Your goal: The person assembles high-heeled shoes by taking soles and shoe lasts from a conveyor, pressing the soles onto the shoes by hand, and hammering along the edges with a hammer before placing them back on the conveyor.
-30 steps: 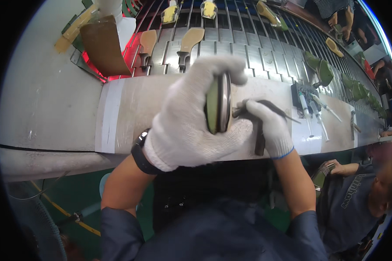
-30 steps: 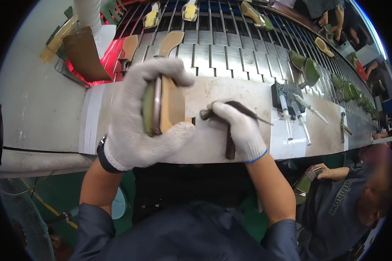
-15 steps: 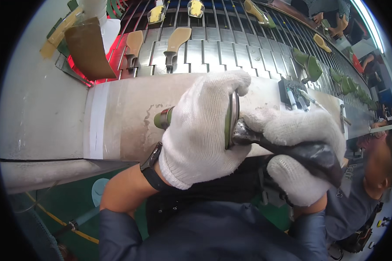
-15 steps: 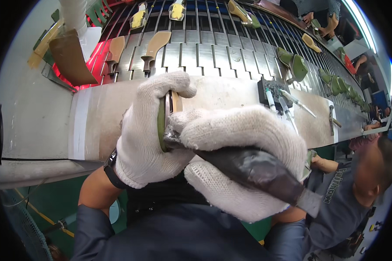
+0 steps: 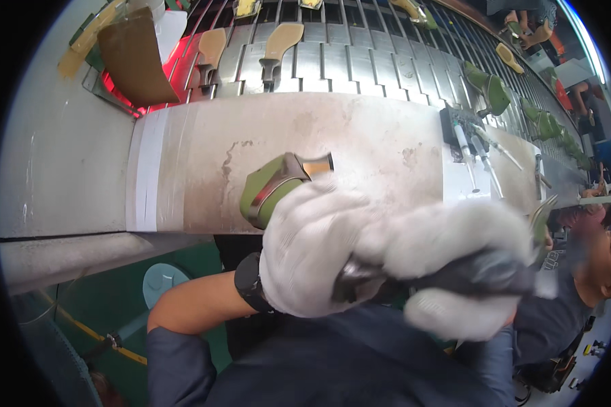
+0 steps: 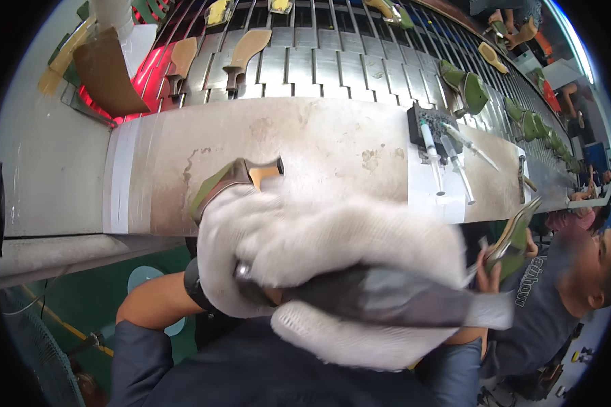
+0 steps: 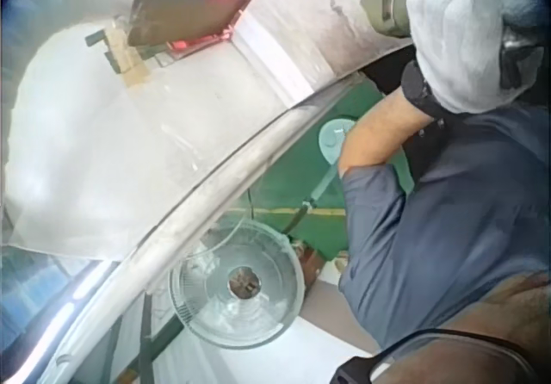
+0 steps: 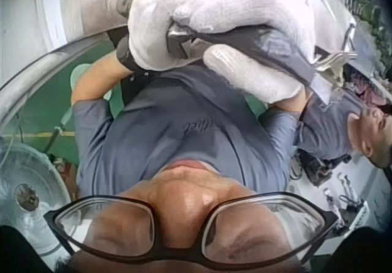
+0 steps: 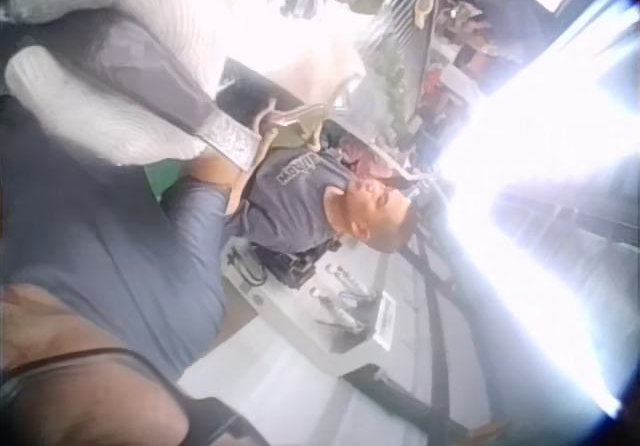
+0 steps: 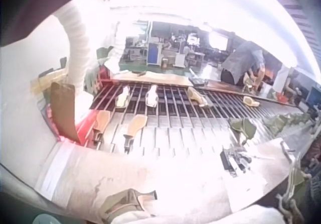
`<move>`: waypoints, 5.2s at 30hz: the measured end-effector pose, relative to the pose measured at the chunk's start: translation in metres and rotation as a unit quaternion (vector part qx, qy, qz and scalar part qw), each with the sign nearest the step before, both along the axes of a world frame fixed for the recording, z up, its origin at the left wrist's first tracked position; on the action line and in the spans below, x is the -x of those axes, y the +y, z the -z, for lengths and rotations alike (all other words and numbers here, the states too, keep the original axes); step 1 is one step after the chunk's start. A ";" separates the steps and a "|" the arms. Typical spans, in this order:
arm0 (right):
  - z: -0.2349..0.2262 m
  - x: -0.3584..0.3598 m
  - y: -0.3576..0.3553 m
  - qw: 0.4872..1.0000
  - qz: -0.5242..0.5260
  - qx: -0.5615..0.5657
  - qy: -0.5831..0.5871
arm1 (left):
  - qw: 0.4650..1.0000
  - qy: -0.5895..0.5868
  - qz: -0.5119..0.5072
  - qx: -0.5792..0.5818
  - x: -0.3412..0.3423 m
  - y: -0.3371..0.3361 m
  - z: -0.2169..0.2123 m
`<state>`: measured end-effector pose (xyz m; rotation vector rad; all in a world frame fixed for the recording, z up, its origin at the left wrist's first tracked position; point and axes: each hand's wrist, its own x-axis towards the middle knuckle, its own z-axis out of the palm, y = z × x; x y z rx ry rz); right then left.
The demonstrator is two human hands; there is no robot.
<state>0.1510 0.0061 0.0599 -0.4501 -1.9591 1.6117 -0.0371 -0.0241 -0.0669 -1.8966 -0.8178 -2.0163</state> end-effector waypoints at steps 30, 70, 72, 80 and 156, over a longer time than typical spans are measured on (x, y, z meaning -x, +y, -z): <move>0.098 0.024 -0.006 0.983 -0.009 -0.081 -0.166 | 0.947 0.144 -0.139 0.252 0.040 -0.041 0.106; 0.090 0.089 0.102 0.960 0.125 0.068 -0.240 | 0.971 0.084 -0.077 0.212 0.038 -0.041 0.119; 0.094 0.086 0.101 0.972 0.090 0.133 -0.174 | 0.966 0.097 -0.090 0.222 0.038 -0.042 0.119; 0.095 0.067 0.097 0.962 0.081 0.113 -0.233 | 0.969 0.081 -0.078 0.220 0.032 -0.044 0.118; 0.094 0.022 0.044 0.964 0.177 0.082 -0.180 | 0.952 0.186 -0.105 0.221 0.029 -0.031 0.112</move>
